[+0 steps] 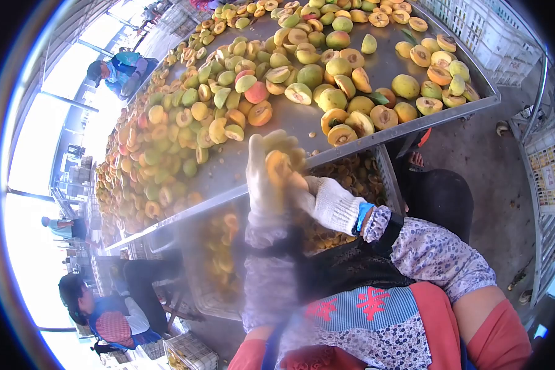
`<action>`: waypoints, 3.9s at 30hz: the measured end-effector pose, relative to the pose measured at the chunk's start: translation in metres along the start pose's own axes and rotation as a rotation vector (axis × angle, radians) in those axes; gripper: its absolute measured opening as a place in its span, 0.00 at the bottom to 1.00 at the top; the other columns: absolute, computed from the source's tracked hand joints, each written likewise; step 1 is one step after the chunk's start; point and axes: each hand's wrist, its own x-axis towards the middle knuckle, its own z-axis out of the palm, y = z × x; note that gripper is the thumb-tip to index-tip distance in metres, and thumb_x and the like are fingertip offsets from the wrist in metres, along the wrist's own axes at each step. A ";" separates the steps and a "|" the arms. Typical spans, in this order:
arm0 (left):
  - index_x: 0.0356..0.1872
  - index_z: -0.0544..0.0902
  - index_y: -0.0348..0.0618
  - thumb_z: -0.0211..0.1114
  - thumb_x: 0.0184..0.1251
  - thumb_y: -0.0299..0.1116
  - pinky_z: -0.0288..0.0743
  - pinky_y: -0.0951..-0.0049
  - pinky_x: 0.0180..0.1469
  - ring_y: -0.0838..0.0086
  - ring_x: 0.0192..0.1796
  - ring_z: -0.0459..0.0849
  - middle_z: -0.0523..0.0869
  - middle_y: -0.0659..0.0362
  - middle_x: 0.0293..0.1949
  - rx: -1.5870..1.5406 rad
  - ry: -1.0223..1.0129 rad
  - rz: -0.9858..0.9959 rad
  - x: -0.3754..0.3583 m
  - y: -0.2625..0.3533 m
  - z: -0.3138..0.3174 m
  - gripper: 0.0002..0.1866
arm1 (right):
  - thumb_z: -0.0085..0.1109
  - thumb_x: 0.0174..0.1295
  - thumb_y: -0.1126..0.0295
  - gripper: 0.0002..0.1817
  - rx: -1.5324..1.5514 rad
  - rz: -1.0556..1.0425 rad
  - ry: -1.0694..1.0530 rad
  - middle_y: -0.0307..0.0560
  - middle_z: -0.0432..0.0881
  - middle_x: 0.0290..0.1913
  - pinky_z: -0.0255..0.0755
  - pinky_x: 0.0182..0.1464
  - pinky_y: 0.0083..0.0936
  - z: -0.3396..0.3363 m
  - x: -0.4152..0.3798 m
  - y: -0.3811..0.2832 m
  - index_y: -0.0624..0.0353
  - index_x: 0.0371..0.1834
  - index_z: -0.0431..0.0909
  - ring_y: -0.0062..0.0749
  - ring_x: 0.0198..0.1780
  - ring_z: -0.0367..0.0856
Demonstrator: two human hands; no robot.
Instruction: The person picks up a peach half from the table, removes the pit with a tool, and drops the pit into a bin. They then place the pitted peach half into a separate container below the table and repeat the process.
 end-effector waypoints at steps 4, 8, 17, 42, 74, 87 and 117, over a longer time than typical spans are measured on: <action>0.57 0.76 0.36 0.55 0.77 0.55 0.83 0.67 0.43 0.68 0.39 0.84 0.82 0.52 0.43 0.164 0.222 0.527 0.007 -0.024 -0.002 0.29 | 0.53 0.75 0.55 0.22 0.260 0.004 0.011 0.56 0.85 0.36 0.75 0.47 0.33 0.010 0.003 0.000 0.66 0.49 0.80 0.38 0.40 0.83; 0.55 0.76 0.34 0.55 0.77 0.55 0.82 0.68 0.38 0.68 0.35 0.83 0.82 0.53 0.37 0.025 0.182 0.295 0.001 -0.005 -0.003 0.29 | 0.53 0.75 0.53 0.23 0.231 -0.079 -0.102 0.50 0.86 0.37 0.75 0.48 0.32 0.009 0.007 0.011 0.65 0.51 0.81 0.34 0.40 0.82; 0.43 0.81 0.38 0.57 0.75 0.54 0.73 0.72 0.24 0.70 0.24 0.79 0.80 0.57 0.25 0.126 -0.214 -0.025 -0.002 0.016 -0.026 0.24 | 0.43 0.71 0.33 0.32 0.383 0.543 -0.576 0.34 0.72 0.20 0.59 0.16 0.21 -0.025 -0.004 -0.029 0.53 0.33 0.76 0.19 0.15 0.67; 0.56 0.82 0.36 0.62 0.71 0.47 0.74 0.66 0.55 0.63 0.49 0.84 0.87 0.47 0.48 1.266 0.616 0.521 -0.023 0.077 -0.225 0.24 | 0.53 0.68 0.48 0.22 -0.886 0.084 -0.074 0.57 0.87 0.35 0.78 0.45 0.50 -0.025 0.001 -0.004 0.57 0.43 0.83 0.55 0.42 0.86; 0.52 0.77 0.37 0.56 0.77 0.44 0.85 0.59 0.48 0.58 0.46 0.87 0.85 0.47 0.49 0.607 -0.095 0.375 -0.003 0.040 -0.057 0.18 | 0.58 0.68 0.53 0.19 -0.434 -0.257 0.194 0.58 0.81 0.26 0.74 0.38 0.49 0.011 0.016 -0.027 0.61 0.36 0.78 0.59 0.34 0.82; 0.62 0.75 0.34 0.55 0.78 0.50 0.77 0.62 0.59 0.62 0.55 0.82 0.82 0.48 0.53 -0.202 -0.086 0.131 -0.011 0.020 -0.036 0.28 | 0.57 0.69 0.55 0.18 -0.410 -0.326 0.187 0.60 0.83 0.32 0.75 0.39 0.50 -0.002 0.011 -0.025 0.58 0.51 0.75 0.60 0.37 0.82; 0.42 0.80 0.38 0.54 0.77 0.51 0.83 0.64 0.41 0.62 0.36 0.86 0.85 0.52 0.36 0.258 0.051 0.342 -0.019 0.000 -0.039 0.22 | 0.60 0.70 0.61 0.16 0.035 -0.052 -0.036 0.60 0.86 0.44 0.76 0.51 0.37 0.030 0.002 -0.005 0.62 0.52 0.80 0.54 0.49 0.85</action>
